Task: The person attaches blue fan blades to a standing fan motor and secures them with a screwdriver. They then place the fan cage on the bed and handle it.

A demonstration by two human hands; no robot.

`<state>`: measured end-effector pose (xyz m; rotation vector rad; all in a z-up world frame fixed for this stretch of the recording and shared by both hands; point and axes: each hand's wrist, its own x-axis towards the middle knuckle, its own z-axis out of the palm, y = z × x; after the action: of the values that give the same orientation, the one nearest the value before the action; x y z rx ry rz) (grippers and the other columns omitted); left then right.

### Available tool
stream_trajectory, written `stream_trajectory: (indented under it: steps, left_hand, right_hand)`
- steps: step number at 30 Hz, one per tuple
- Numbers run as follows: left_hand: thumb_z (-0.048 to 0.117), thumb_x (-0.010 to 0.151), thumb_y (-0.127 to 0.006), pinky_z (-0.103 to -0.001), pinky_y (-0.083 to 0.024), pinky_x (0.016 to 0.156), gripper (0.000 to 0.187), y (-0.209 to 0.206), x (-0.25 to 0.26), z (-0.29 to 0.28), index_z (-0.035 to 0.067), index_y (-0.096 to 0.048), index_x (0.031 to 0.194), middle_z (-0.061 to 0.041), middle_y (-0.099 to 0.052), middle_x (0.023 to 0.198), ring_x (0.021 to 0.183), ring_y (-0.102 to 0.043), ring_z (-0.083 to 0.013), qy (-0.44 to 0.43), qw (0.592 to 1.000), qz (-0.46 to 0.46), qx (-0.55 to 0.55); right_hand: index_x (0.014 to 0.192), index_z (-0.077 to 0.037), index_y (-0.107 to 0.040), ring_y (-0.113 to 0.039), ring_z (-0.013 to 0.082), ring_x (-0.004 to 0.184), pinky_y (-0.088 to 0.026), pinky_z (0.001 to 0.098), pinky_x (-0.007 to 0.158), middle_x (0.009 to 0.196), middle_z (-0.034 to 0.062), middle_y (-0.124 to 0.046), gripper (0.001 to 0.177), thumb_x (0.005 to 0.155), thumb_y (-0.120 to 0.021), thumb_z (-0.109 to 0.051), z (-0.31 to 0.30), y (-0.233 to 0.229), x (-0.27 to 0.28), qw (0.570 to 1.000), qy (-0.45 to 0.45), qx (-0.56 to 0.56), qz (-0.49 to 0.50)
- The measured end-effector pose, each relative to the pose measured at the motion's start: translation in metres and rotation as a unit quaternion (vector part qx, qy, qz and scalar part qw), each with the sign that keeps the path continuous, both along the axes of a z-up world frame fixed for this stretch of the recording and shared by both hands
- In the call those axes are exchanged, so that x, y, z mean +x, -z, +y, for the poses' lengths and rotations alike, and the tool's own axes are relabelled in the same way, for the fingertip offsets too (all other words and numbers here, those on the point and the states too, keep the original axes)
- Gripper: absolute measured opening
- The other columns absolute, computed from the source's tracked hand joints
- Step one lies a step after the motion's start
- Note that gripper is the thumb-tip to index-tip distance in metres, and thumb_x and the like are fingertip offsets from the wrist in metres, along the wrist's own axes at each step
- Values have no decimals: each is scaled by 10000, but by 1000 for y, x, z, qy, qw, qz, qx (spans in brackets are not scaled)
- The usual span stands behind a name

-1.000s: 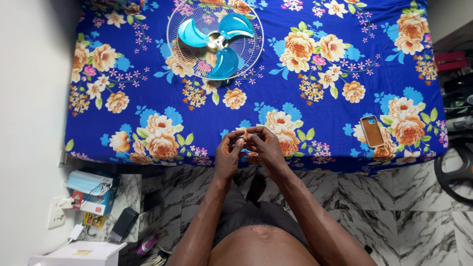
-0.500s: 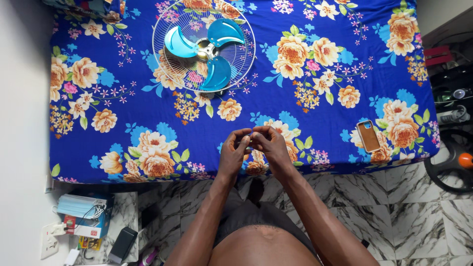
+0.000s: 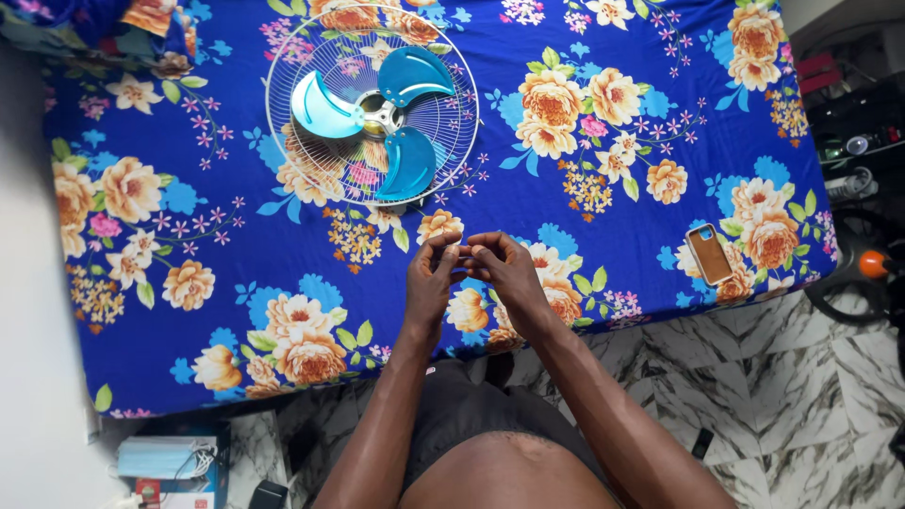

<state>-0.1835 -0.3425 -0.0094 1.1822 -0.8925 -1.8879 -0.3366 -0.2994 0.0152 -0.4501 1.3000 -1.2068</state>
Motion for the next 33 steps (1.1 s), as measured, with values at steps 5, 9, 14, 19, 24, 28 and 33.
stream_trajectory:
  steps: [5, 9, 14, 19, 24, 28, 33]
  left_hand:
    - [209, 1116, -643, -308, -618, 841, 326, 17, 7, -31, 33, -682, 1388, -90, -776, 1188, 1028, -749, -142, -16, 1000, 10, 20]
    - [204, 1122, -657, -293, -609, 858, 319, 41, 13, -63, 20, -697, 1379, -105, -791, 1213, 1066, -754, -162, -17, 1000, 3, 18]
    - [225, 1103, -669, -288, -620, 863, 328, 77, 26, -108, 49, -695, 1379, -95, -767, 1259, 1063, -755, -169, -33, 998, -27, 47]
    - [241, 1088, -677, -283, -617, 826, 329, 112, 34, -153, 70, -704, 1368, -76, -756, 1285, 1036, -734, -143, -9, 995, -92, 45]
    - [219, 1082, -675, -333, -611, 837, 363, 168, 44, -188, 65, -712, 1409, -78, -709, 1251, 1028, -693, -149, 15, 985, -171, 26]
    - [230, 1038, -738, -391, -542, 1073, 473, 210, 52, -210, 52, -676, 1472, -134, -699, 1418, 1262, -645, -234, 47, 961, -267, -45]
    - [289, 981, -751, -423, -511, 1157, 693, 252, 56, -223, 59, -512, 1589, -176, -584, 1605, 1423, -631, -305, 47, 954, -291, 52]
  right_hand:
    - [1358, -1, -663, -755, 172, 1095, -632, 344, 950, 1213, 96, -754, 328, 1098, -656, -201, -29, 0, 11, 999, 4, 15, 31]
    - [1404, -12, -658, -756, 162, 1153, -628, 344, 965, 1269, 107, -747, 369, 1100, -658, -222, -48, -6, 15, 998, -4, 33, 53]
    - [1425, -18, -638, -740, 172, 1225, -634, 351, 978, 1381, 111, -710, 407, 1081, -666, -234, -71, -4, 14, 997, 12, 43, 65]
    - [1445, -6, -619, -745, 216, 1253, -647, 382, 1013, 1407, 142, -696, 433, 1081, -674, -233, -89, 2, 12, 996, 32, 47, 69]
    - [1470, -15, -598, -742, 246, 1295, -648, 380, 1013, 1459, 148, -678, 433, 1089, -646, -215, -106, -3, 8, 995, 33, 60, 78]
    - [1467, -14, -605, -743, 258, 1305, -658, 377, 1025, 1469, 161, -670, 425, 1096, -644, -216, -115, -5, 9, 995, 27, 59, 70]
    - [1472, -21, -609, -742, 234, 1284, -653, 379, 1023, 1456, 150, -690, 436, 1096, -661, -234, -119, -2, 15, 996, 16, 66, 57]
